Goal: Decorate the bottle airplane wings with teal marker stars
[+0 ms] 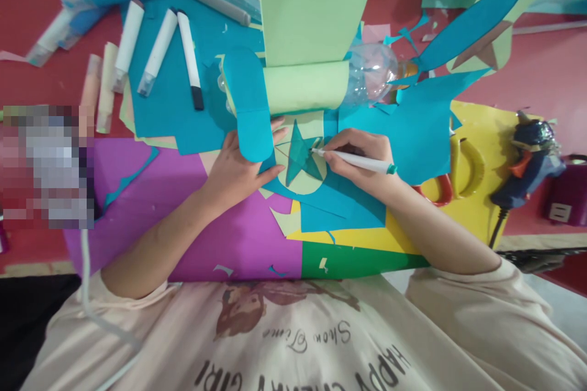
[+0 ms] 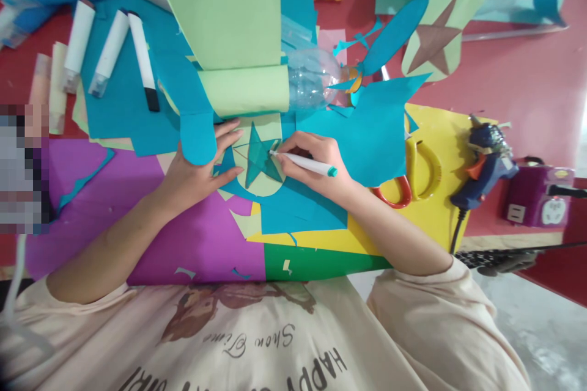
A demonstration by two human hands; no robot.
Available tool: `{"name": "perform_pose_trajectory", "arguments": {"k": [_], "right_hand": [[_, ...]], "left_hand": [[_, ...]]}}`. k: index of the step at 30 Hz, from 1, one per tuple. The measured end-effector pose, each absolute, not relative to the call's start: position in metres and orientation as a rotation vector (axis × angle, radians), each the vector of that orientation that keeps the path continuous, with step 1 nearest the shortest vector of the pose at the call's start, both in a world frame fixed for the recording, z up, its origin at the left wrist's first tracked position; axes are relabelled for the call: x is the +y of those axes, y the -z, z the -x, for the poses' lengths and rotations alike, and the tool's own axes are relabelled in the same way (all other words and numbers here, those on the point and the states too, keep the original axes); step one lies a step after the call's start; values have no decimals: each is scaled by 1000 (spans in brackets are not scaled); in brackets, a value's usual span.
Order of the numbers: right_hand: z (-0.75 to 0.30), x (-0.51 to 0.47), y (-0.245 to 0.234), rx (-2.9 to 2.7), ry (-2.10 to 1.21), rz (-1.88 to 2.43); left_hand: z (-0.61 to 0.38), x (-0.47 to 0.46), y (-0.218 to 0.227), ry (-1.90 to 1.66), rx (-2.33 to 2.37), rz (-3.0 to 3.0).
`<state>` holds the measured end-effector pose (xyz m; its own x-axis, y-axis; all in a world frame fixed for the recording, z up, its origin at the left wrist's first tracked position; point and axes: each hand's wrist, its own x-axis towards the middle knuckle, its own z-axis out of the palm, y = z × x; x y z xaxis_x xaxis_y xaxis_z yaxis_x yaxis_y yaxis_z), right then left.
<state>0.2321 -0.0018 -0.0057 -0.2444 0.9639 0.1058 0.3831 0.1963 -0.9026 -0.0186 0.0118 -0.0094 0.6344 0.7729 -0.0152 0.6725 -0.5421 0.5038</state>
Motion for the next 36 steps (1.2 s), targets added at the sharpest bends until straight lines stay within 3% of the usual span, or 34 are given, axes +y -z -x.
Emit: {"name": "perform_pose_trajectory", "arguments": {"k": [16,36], "right_hand": [[-230,-1,7,-1517,-990,1433],[-232,-2,7,-1728,-1022,1318]], "left_hand": [[20,12,10,-274,1158,-2391],[18,12,9,-289,1134,-2372]]}}
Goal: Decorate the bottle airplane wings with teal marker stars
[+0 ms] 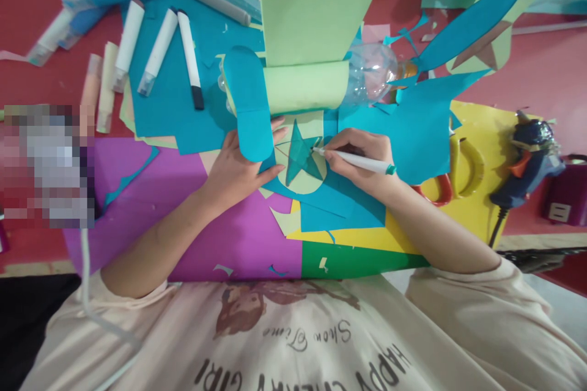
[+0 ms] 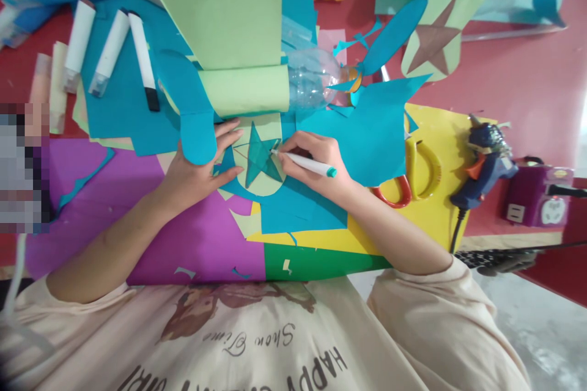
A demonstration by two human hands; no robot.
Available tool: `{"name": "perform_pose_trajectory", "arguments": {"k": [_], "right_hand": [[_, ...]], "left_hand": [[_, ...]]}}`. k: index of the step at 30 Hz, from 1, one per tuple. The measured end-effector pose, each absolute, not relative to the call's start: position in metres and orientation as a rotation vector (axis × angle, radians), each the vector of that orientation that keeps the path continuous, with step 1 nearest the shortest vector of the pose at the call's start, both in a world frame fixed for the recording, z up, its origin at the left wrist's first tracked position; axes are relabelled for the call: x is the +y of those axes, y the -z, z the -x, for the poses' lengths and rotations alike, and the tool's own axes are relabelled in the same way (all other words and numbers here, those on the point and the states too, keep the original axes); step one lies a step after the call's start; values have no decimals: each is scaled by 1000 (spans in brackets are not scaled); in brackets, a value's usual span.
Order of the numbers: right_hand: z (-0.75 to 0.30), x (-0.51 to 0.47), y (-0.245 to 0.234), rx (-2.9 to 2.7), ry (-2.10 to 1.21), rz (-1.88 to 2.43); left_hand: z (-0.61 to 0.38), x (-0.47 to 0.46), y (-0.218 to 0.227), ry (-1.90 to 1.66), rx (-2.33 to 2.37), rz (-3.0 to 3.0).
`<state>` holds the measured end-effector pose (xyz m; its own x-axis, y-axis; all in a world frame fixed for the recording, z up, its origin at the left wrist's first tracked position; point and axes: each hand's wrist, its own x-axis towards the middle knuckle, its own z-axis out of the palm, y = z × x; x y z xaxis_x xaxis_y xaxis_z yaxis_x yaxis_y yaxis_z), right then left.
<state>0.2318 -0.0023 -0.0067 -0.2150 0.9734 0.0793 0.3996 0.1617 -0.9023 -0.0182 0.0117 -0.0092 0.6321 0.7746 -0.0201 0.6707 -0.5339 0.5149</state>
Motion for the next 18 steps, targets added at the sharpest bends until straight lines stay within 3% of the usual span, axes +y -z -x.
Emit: {"name": "perform_pose_trajectory", "arguments": {"k": [18], "right_hand": [[-231,-3,8,-1699,-936,1315]], "left_hand": [[20,11,12,-329,1114,-2427]]}}
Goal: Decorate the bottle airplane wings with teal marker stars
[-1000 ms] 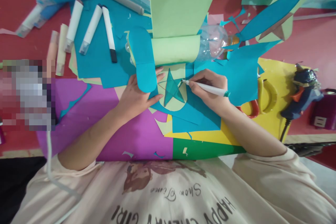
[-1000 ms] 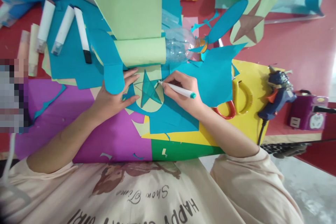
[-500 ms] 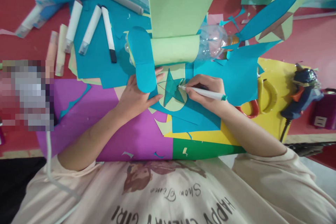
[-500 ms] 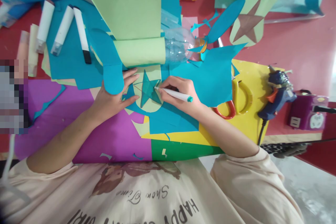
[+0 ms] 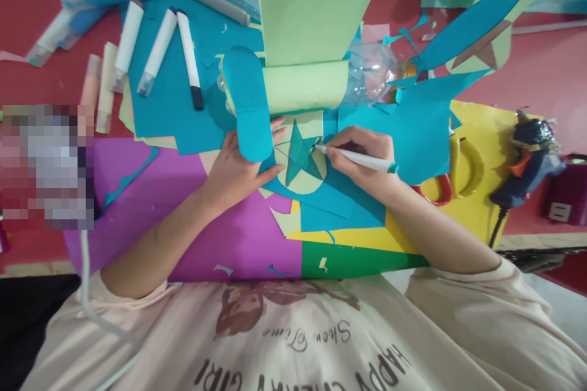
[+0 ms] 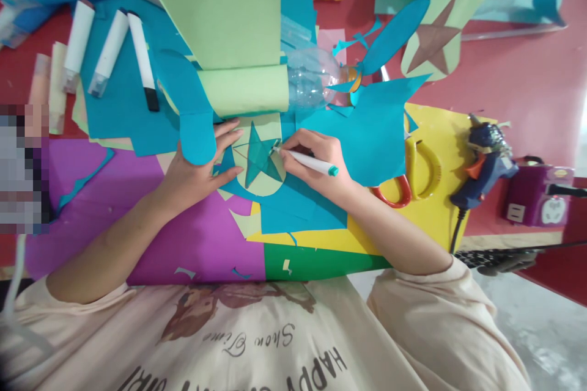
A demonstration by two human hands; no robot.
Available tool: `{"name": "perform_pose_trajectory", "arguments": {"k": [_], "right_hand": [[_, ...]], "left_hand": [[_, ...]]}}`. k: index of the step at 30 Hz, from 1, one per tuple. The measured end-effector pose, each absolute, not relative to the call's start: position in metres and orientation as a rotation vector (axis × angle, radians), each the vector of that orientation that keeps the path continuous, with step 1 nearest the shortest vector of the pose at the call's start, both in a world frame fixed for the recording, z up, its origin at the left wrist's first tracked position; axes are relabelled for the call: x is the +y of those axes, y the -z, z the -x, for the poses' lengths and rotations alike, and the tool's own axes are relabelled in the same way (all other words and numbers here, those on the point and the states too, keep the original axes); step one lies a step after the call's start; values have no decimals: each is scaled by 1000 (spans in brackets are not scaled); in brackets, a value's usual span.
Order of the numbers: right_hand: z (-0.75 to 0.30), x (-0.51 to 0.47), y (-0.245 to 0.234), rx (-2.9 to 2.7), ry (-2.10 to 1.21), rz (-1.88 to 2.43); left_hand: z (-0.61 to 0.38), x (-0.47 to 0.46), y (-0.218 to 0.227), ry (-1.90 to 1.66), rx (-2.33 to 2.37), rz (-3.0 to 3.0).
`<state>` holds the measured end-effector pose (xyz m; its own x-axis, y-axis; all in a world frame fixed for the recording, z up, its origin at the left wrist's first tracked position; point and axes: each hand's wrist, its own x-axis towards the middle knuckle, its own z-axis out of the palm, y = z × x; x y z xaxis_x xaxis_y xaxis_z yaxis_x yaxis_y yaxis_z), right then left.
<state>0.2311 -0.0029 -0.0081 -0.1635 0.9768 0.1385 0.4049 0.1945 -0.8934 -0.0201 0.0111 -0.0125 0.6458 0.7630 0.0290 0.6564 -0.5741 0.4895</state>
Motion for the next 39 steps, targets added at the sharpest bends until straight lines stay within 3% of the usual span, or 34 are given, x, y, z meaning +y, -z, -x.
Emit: {"name": "perform_pose_trajectory", "arguments": {"k": [39], "right_hand": [[-230,-3,7,-1560,-928,1409]], "left_hand": [[20,11,11,-282,1149,-2416]]}}
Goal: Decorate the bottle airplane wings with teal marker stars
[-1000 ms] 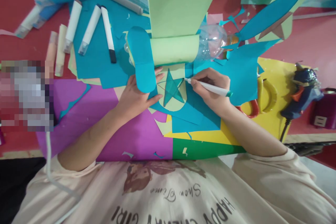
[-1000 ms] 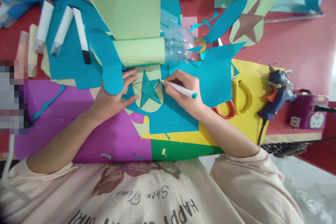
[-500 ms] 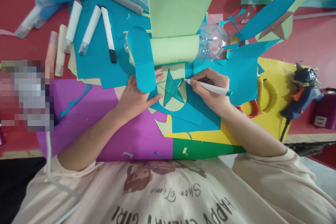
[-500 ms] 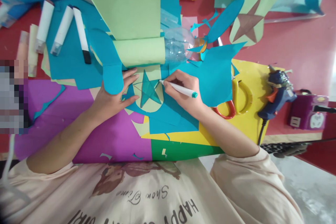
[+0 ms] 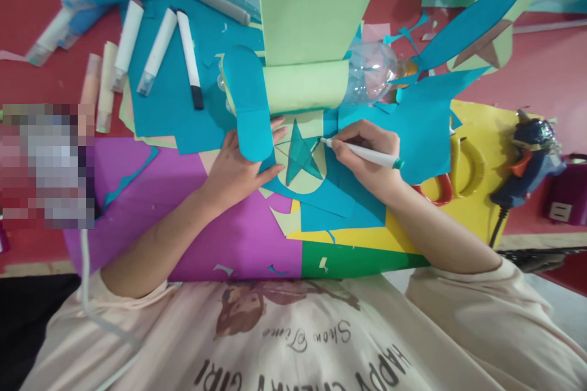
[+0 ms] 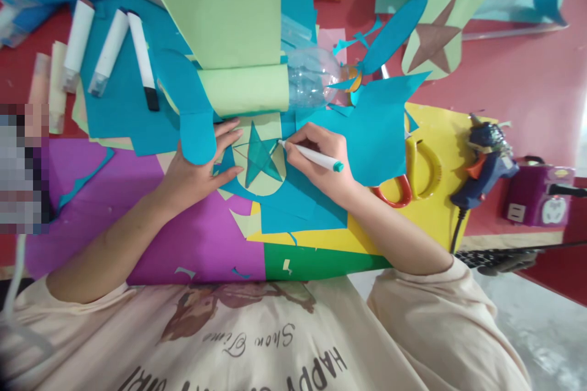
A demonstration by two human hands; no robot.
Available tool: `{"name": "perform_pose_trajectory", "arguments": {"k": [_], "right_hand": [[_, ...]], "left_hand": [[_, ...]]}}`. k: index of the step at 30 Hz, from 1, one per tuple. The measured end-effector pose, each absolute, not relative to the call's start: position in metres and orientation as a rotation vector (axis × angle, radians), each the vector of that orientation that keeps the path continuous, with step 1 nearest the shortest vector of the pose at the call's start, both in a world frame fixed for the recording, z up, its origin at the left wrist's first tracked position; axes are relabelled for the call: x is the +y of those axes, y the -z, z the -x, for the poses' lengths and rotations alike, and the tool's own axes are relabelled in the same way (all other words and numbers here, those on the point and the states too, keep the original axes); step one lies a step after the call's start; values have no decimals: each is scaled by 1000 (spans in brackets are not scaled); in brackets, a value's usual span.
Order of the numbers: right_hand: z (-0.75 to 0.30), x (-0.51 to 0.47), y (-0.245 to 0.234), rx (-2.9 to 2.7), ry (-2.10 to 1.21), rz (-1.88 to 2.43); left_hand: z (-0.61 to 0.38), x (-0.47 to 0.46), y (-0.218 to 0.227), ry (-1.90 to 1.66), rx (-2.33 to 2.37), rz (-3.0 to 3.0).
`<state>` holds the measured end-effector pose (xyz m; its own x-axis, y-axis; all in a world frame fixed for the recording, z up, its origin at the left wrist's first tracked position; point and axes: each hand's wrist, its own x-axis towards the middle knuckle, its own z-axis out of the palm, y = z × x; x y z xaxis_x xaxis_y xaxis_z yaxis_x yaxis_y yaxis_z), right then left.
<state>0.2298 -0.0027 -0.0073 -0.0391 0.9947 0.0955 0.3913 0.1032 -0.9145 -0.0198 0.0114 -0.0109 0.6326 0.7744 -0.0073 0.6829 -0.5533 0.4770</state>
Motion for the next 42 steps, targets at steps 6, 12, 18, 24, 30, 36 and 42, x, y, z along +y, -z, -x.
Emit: {"name": "perform_pose_trajectory", "arguments": {"k": [6,12,18,24,30,36,42], "right_hand": [[-231,-4,7,-1664,-893,1354],[-232,-3,8,-1767,-902,1273],[-234,-4,7,-1826,-955,1211],[-234,-5,8,-1793,-992,1225],[-233,-4,9,-1790,-973,1235],[-231,-3,8,-1731,-901,1283],[-231,-3,5,-1686,-927,1362]], "left_hand": [[20,11,11,-313,1135,-2431],[19,11,10,-312,1136,-2412],[17,11,9,-292,1147,-2377],[19,10,9,-319,1132,-2384],[19,11,11,-322,1132,-2409],[19,11,9,-277,1162,-2397],[19,12,10,-278,1156,-2380]]}}
